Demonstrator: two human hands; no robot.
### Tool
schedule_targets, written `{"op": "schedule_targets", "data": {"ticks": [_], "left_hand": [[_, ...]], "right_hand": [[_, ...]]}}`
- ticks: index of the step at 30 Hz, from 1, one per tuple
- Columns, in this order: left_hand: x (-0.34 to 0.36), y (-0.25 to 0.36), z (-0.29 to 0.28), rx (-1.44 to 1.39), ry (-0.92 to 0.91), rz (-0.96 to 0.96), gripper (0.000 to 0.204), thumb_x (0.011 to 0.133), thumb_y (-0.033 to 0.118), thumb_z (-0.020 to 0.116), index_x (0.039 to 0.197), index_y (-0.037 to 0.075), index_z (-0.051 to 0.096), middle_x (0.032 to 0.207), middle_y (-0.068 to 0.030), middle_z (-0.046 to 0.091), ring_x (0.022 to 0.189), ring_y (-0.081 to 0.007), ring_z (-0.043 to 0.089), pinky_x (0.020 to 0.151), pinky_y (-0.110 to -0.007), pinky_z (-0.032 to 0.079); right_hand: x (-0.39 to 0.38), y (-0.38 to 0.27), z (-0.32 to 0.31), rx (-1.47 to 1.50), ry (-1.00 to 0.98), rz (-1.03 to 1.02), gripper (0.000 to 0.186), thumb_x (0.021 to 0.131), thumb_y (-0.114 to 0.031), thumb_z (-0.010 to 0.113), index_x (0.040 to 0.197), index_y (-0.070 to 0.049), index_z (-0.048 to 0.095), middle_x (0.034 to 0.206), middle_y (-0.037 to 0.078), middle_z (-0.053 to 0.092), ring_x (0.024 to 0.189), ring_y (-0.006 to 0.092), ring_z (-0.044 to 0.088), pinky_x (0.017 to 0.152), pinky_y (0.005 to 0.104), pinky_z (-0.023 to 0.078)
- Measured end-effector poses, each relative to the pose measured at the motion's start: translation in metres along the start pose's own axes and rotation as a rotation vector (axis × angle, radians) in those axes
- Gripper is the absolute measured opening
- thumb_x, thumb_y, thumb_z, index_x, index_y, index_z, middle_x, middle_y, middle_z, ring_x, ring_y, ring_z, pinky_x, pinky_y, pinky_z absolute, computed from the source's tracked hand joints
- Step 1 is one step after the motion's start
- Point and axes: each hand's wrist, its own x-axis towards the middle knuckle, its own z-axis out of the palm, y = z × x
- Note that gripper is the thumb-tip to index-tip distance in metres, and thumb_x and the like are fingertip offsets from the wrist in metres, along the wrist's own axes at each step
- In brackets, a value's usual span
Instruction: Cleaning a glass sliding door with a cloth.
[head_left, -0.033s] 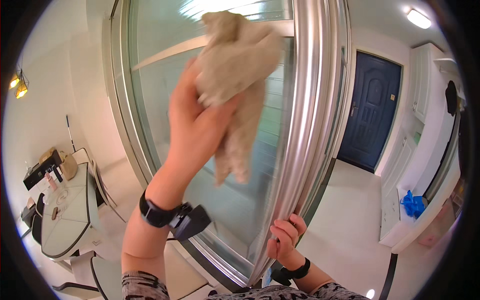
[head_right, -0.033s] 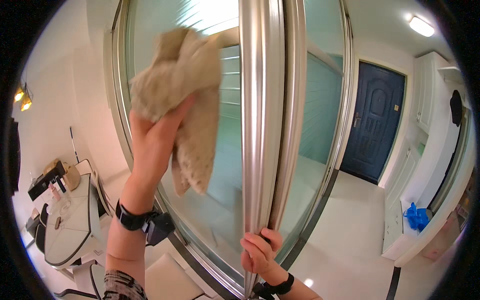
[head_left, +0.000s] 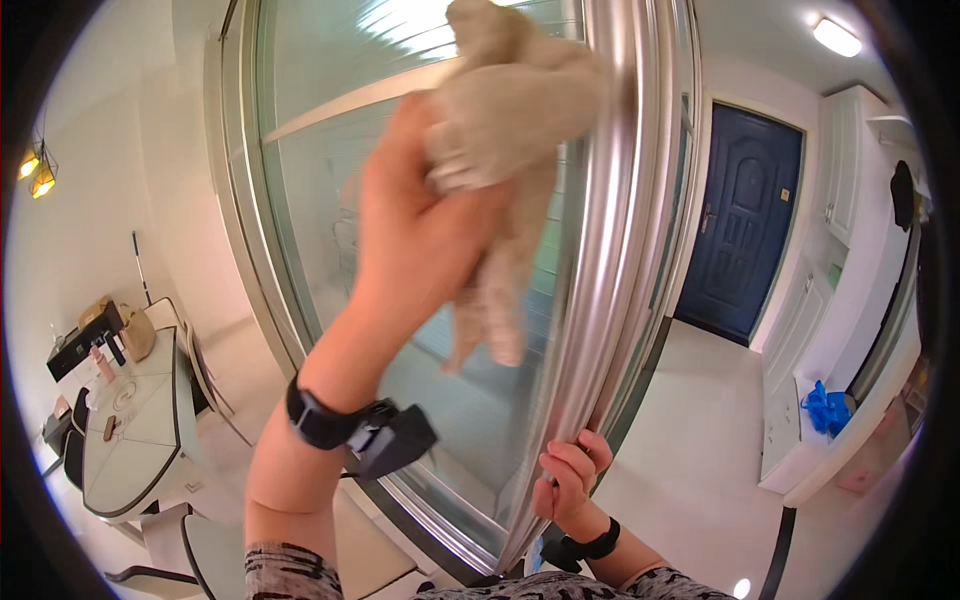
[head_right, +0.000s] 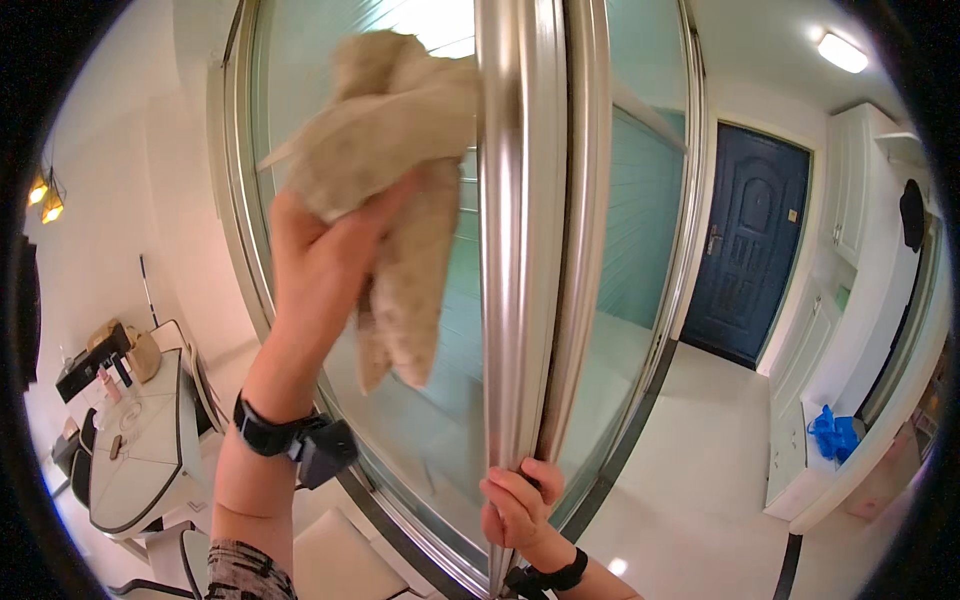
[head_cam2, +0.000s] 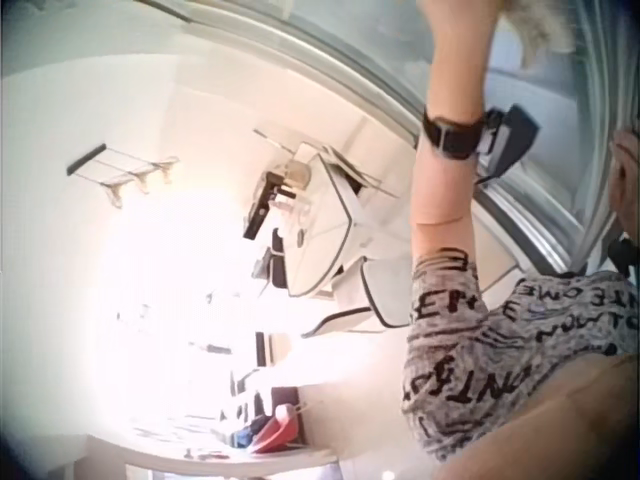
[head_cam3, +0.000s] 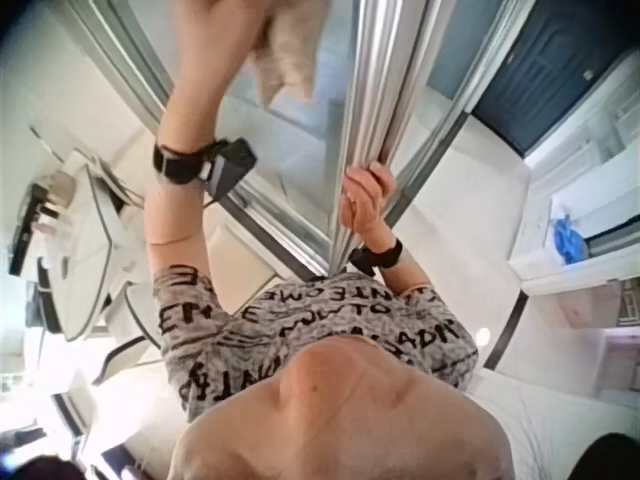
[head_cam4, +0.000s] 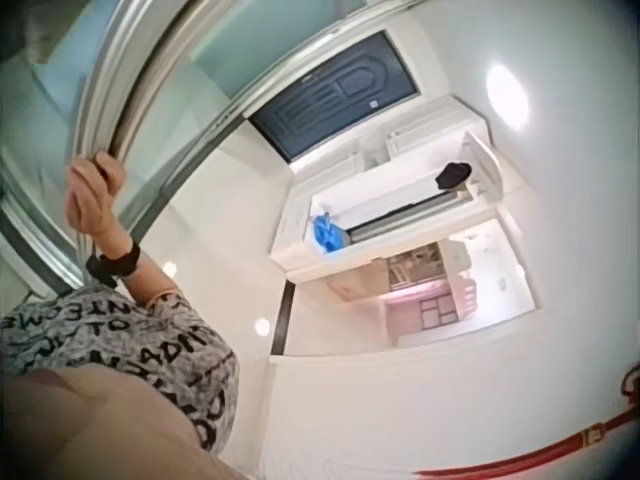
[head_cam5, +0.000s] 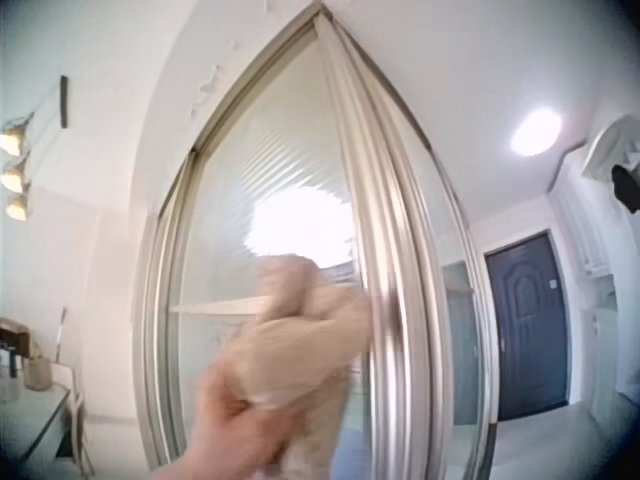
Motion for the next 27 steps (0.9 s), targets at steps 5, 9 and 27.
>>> {"op": "schedule_targets", "data": {"ticks": [5,9,27], "left_hand": [[-0.030,-0.012,0.021,0.225,0.015,0.283,0.035,0.067,0.008,0.061,0.102,0.003,0.057,0.086,-0.0121,0.053,0.075,-0.0291,0.051,0.069,-0.034,0.043],[-0.141,-0.048,0.015,0.266,-0.116,0.161,0.046,0.064,0.018,0.070,0.106,0.006,0.057,0.087,-0.0125,0.052,0.072,-0.0321,0.051,0.064,-0.036,0.043],[-0.015,-0.053,-0.076,0.500,0.282,0.369,0.041,0.074,-0.001,0.060,0.114,0.003,0.056,0.111,-0.0133,0.047,0.102,-0.0266,0.049,0.085,-0.032,0.041]], "right_hand": [[0.003,0.000,0.000,-0.071,-0.101,-0.028,0.019,0.076,-0.014,0.050,0.093,-0.007,0.054,0.104,0.010,0.052,0.106,0.0346,0.039,0.090,0.0431,0.033],[0.001,0.003,0.001,-0.047,-0.070,-0.012,0.018,0.073,-0.012,0.050,0.090,-0.007,0.054,0.103,0.010,0.051,0.106,0.0350,0.039,0.091,0.0442,0.033],[-0.002,0.002,0.005,-0.021,-0.079,-0.065,0.012,0.073,-0.006,0.048,0.082,-0.008,0.056,0.100,0.007,0.051,0.115,0.0347,0.034,0.097,0.0436,0.027]]}}
